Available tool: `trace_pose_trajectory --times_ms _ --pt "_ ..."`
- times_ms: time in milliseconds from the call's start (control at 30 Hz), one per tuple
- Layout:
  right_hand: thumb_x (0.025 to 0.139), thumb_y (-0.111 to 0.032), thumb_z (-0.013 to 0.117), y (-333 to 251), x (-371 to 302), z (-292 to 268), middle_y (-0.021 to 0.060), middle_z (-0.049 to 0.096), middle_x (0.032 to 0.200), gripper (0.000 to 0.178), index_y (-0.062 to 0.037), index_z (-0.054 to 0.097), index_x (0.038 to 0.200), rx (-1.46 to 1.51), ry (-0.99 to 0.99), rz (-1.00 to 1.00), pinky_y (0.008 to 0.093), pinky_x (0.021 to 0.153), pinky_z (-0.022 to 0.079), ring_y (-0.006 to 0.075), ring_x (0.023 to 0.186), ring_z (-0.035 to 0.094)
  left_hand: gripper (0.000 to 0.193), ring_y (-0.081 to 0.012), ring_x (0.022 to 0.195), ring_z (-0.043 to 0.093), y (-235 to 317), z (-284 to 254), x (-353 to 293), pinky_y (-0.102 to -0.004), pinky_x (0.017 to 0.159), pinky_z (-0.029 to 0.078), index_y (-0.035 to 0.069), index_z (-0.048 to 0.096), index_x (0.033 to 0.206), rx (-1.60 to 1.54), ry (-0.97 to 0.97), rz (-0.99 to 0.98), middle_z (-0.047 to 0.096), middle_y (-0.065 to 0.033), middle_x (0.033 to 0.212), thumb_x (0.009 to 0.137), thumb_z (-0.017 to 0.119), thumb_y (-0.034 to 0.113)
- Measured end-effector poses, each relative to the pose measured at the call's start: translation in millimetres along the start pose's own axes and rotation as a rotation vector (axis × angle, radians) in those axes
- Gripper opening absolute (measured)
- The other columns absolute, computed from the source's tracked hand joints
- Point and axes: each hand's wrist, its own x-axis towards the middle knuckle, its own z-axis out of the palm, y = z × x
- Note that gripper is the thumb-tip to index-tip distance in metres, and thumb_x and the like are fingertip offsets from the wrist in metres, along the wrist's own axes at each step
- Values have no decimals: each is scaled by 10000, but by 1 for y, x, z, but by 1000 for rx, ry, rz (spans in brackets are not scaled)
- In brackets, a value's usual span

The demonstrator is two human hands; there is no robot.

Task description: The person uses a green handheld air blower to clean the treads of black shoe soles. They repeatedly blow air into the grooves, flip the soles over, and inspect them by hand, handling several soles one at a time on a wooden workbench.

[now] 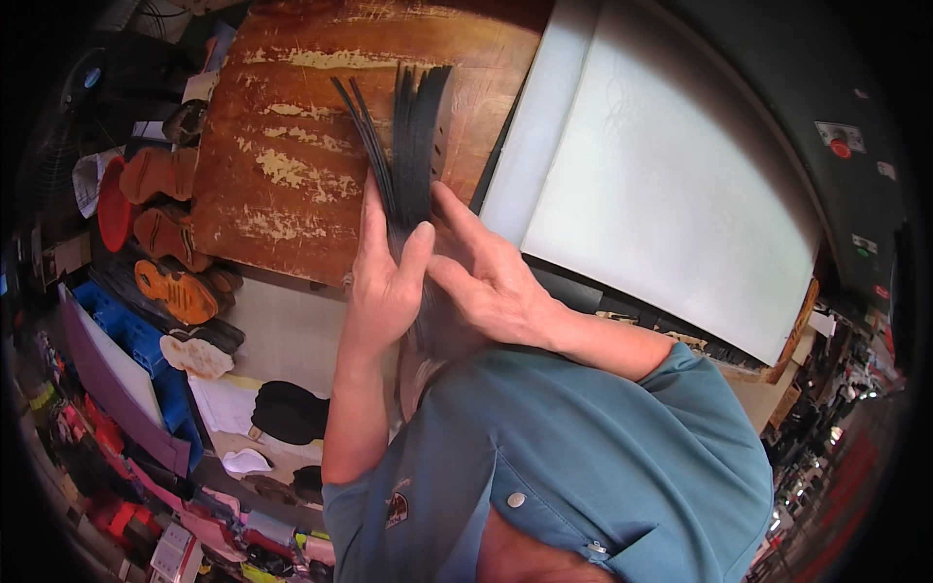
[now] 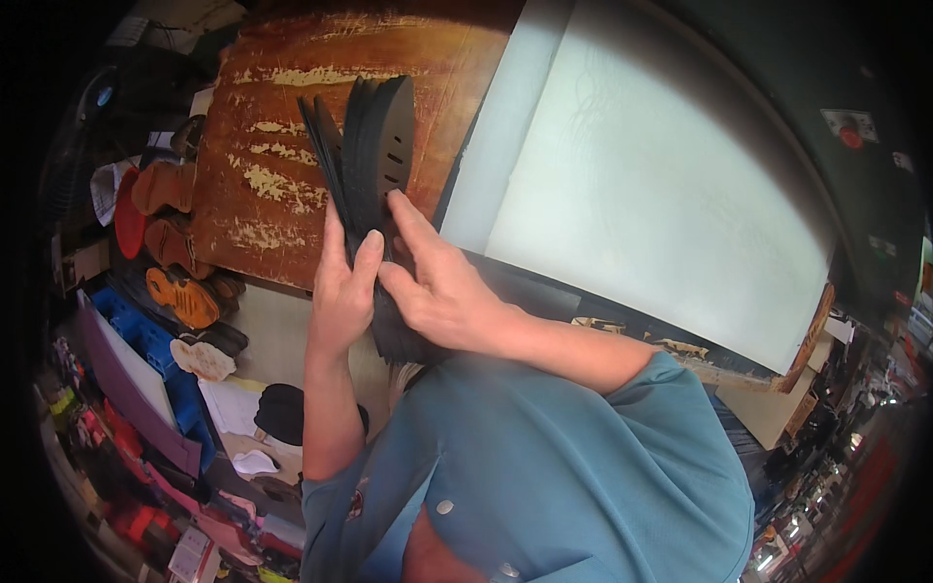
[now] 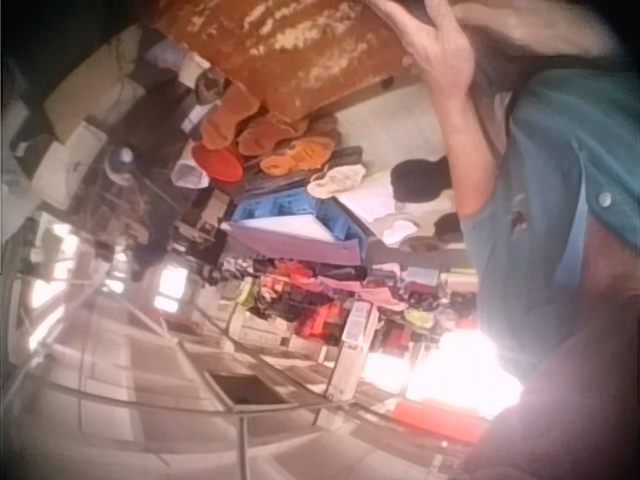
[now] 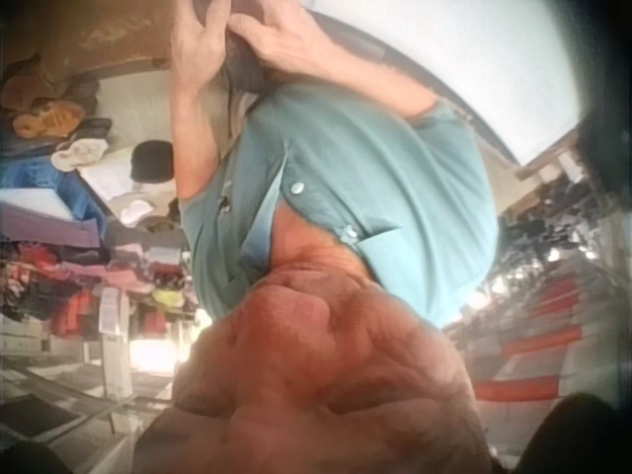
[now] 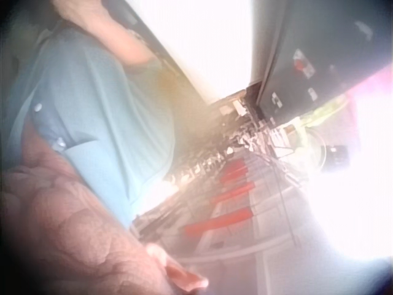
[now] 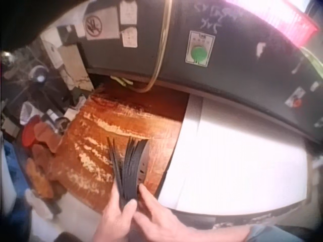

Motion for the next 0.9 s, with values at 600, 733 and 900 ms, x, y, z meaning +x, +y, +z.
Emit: trace_pose_trajectory --times_ms 600,733,900 --pt "880 -121 665 -112 184 -80 242 650 887 156 29 623 865 -1196 98 -1182 489 815 533 431 892 638 949 -591 1593 137 -32 24 15 -647 1296 143 60 245 1704 662 74 210 169 -354 1731 972 770 362" --pt "849 -155 635 -75 285 -72 167 716 898 158 -49 736 909 -1733 289 -1133 535 786 503 363 866 677 906 -538 1619 132 -34 12 13 -635 1304 108 66 219 1718 747 30 197 166 -324 1750 1026 700 398" --pt "882 -218 667 -48 330 -79 87 810 964 146 -162 797 851 -1966 -16 -585 416 682 591 244 851 782 897 -518 1625 146 -39 11 13 -621 1309 112 52 224 1714 769 56 236 177 -328 1746 1032 687 406"
